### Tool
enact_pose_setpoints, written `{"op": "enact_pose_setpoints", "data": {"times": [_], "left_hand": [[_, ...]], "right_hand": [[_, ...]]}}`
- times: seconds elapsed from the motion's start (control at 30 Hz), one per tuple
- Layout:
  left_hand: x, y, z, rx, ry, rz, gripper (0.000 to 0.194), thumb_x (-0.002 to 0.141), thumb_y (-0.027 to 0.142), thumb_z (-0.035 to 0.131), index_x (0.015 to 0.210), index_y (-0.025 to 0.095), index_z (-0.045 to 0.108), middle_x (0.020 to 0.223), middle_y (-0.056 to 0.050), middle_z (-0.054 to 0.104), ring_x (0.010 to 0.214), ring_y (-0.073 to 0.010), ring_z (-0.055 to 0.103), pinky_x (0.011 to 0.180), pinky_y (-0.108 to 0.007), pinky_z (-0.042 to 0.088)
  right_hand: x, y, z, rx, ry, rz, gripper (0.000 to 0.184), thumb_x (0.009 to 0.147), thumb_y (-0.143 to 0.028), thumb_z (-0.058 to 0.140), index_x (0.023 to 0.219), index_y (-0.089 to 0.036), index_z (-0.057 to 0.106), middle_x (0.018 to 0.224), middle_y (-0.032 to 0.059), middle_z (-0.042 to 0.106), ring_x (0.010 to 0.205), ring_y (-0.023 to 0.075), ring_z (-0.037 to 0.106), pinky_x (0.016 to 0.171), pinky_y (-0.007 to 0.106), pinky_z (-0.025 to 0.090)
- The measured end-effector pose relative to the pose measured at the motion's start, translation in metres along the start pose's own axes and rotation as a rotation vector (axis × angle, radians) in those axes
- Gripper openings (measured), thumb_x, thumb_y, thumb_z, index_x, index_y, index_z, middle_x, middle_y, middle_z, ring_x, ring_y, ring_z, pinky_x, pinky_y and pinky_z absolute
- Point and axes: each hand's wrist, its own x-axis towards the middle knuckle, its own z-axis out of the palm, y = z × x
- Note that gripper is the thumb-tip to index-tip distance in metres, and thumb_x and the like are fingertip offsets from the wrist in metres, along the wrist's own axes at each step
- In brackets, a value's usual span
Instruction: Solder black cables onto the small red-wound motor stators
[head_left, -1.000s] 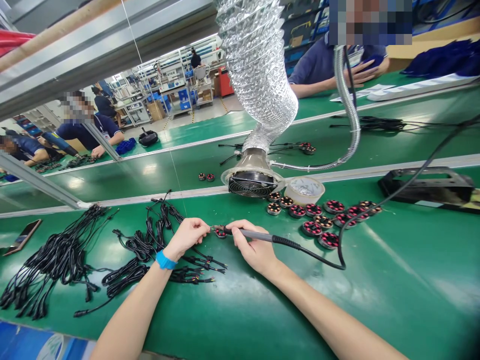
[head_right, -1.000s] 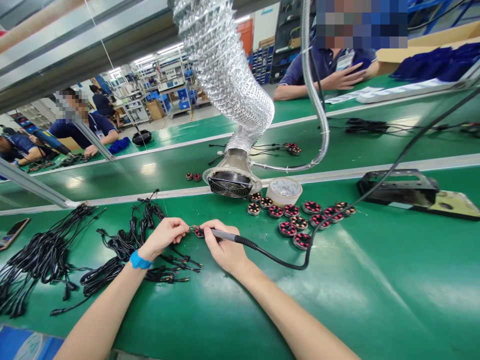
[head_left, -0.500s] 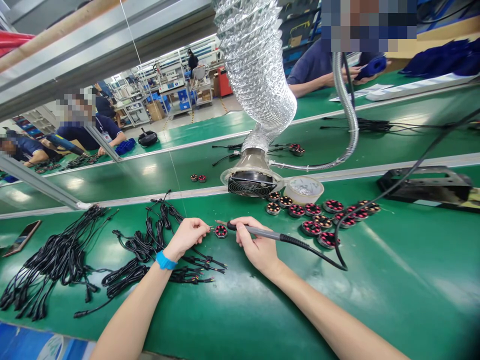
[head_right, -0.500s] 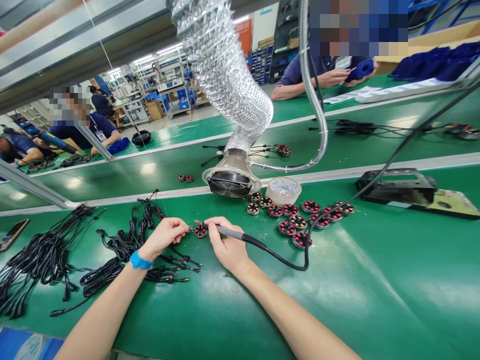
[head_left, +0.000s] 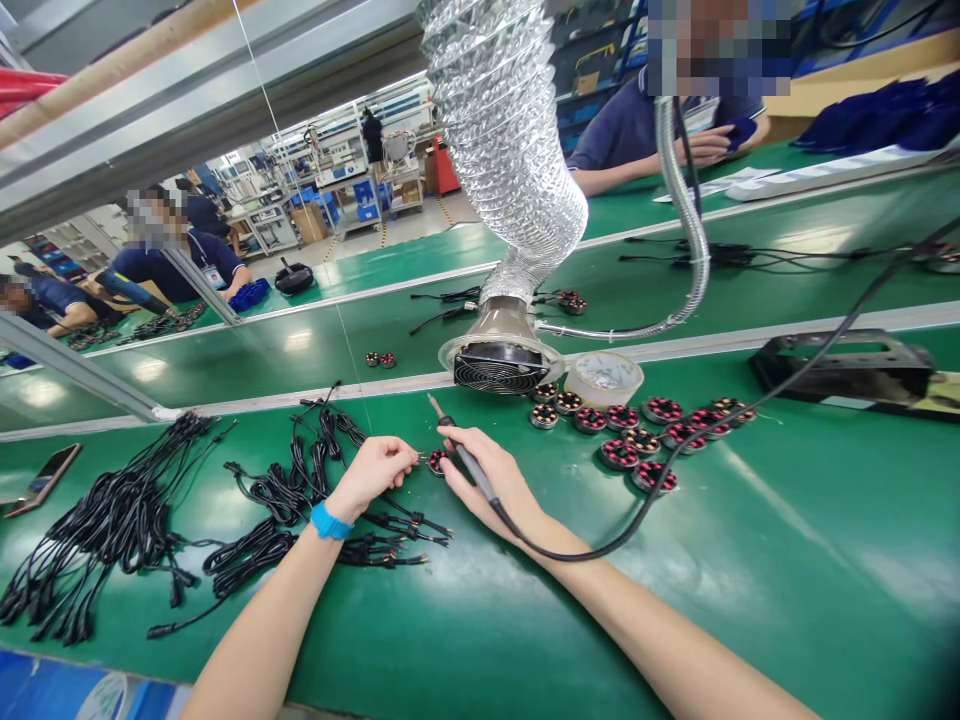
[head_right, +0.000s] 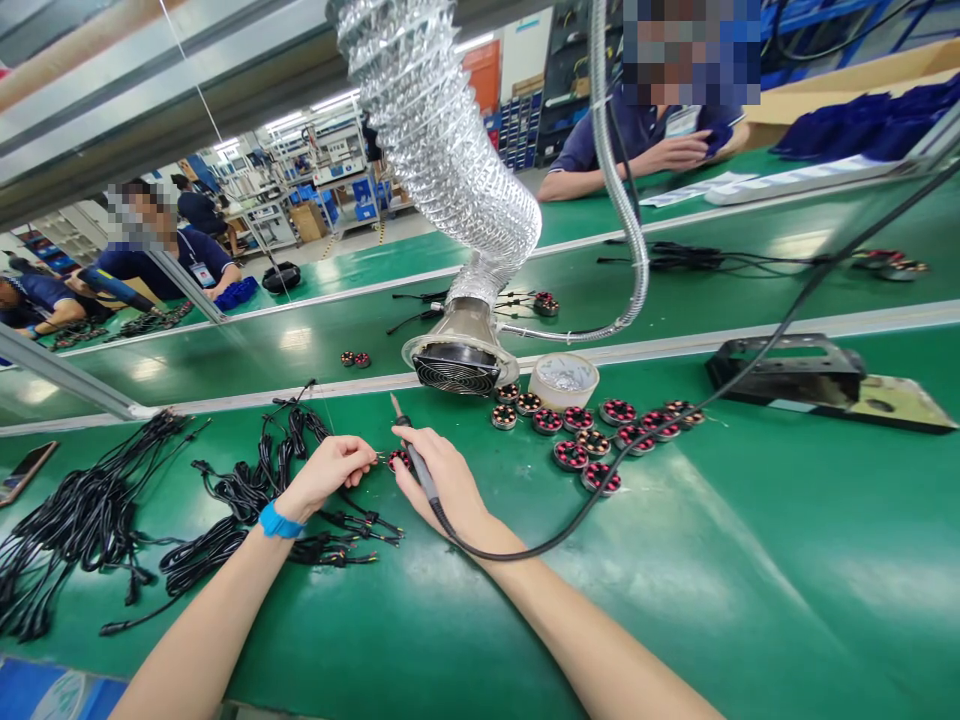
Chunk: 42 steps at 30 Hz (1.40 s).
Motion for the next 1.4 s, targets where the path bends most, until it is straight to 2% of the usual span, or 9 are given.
{"op": "enact_pose_setpoints", "data": {"times": [0.07,0.13,0.3,0.53,0.7,0.83,1.0,1.17,1.4], "left_hand": [[0.001,-0.001,0.0,-0.014,-0.006,-0.001,0.023,0.072,0.036,0.062,0.07,0.013,0.062,0.057,0.002,0.054,0.044,-0.0056,0.043,0.044,-0.019,0.031],[0.002,-0.002,0.0,-0.031,-0.011,-0.001,0.024,0.073,0.036,0.062,0.071,0.013,0.062,0.058,0.002,0.054,0.044,-0.0054,0.043,0.044,-0.019,0.031],[0.004,-0.005,0.0,-0.056,0.01,-0.008,0.027,0.075,0.039,0.062,0.07,0.013,0.061,0.055,0.003,0.051,0.044,-0.0059,0.042,0.043,-0.02,0.029],[0.003,-0.001,-0.002,-0.119,0.001,-0.019,0.028,0.073,0.04,0.063,0.069,0.013,0.059,0.057,0.003,0.05,0.044,-0.0046,0.039,0.043,-0.02,0.024],[0.0,0.005,-0.004,-0.142,-0.008,-0.022,0.032,0.071,0.043,0.068,0.069,0.012,0.06,0.057,0.004,0.05,0.044,-0.0042,0.036,0.044,-0.02,0.021],[0.0,0.003,-0.013,-0.091,-0.086,0.025,0.034,0.073,0.044,0.07,0.07,0.012,0.061,0.059,0.002,0.053,0.048,-0.0052,0.04,0.047,-0.021,0.026],[0.003,-0.004,-0.019,-0.089,-0.168,0.016,0.034,0.071,0.044,0.074,0.075,0.012,0.065,0.063,0.001,0.056,0.052,-0.0068,0.045,0.052,-0.022,0.032],[0.004,-0.006,-0.008,-0.034,-0.077,-0.005,0.037,0.067,0.046,0.076,0.073,0.011,0.067,0.055,0.003,0.051,0.049,-0.0062,0.037,0.05,-0.022,0.027],[0.006,-0.006,0.004,0.01,0.018,0.039,0.034,0.066,0.044,0.077,0.073,0.011,0.072,0.068,-0.004,0.068,0.063,-0.013,0.054,0.065,-0.026,0.042]], "right_hand": [[-0.001,0.006,0.004,0.013,-0.088,-0.033,0.052,0.087,-0.02,0.06,0.137,-0.025,0.047,0.114,0.0088,0.06,0.098,0.021,0.063,0.088,0.036,0.054],[-0.001,0.012,0.007,0.04,-0.142,-0.046,0.059,0.087,-0.017,0.06,0.142,-0.027,0.041,0.12,0.0094,0.055,0.102,0.0203,0.062,0.092,0.036,0.053],[-0.001,0.015,0.011,0.077,-0.121,-0.025,0.055,0.087,-0.015,0.059,0.138,-0.028,0.044,0.117,0.0077,0.053,0.099,0.0187,0.061,0.092,0.036,0.053],[0.0,0.004,0.007,0.122,-0.044,0.02,0.051,0.083,-0.015,0.062,0.131,-0.027,0.05,0.11,0.0054,0.056,0.09,0.0174,0.062,0.086,0.033,0.054],[0.002,0.001,0.005,0.128,-0.019,0.008,0.049,0.083,-0.014,0.062,0.129,-0.026,0.051,0.111,0.0062,0.055,0.094,0.0189,0.062,0.086,0.034,0.054],[0.002,0.006,0.003,0.114,-0.037,-0.012,0.05,0.084,-0.013,0.06,0.131,-0.026,0.049,0.112,0.0064,0.053,0.097,0.0195,0.061,0.088,0.035,0.053],[0.0,0.013,0.003,0.105,-0.071,-0.009,0.053,0.083,-0.01,0.059,0.132,-0.026,0.048,0.112,0.0061,0.052,0.095,0.0188,0.06,0.089,0.035,0.052],[-0.002,0.018,0.008,0.121,-0.078,0.026,0.052,0.082,-0.01,0.061,0.13,-0.026,0.048,0.111,0.0054,0.052,0.094,0.0182,0.061,0.089,0.035,0.052],[-0.005,0.023,0.013,0.134,-0.091,0.044,0.052,0.083,-0.012,0.061,0.131,-0.027,0.048,0.113,0.0051,0.052,0.095,0.0175,0.062,0.09,0.036,0.052]]}}
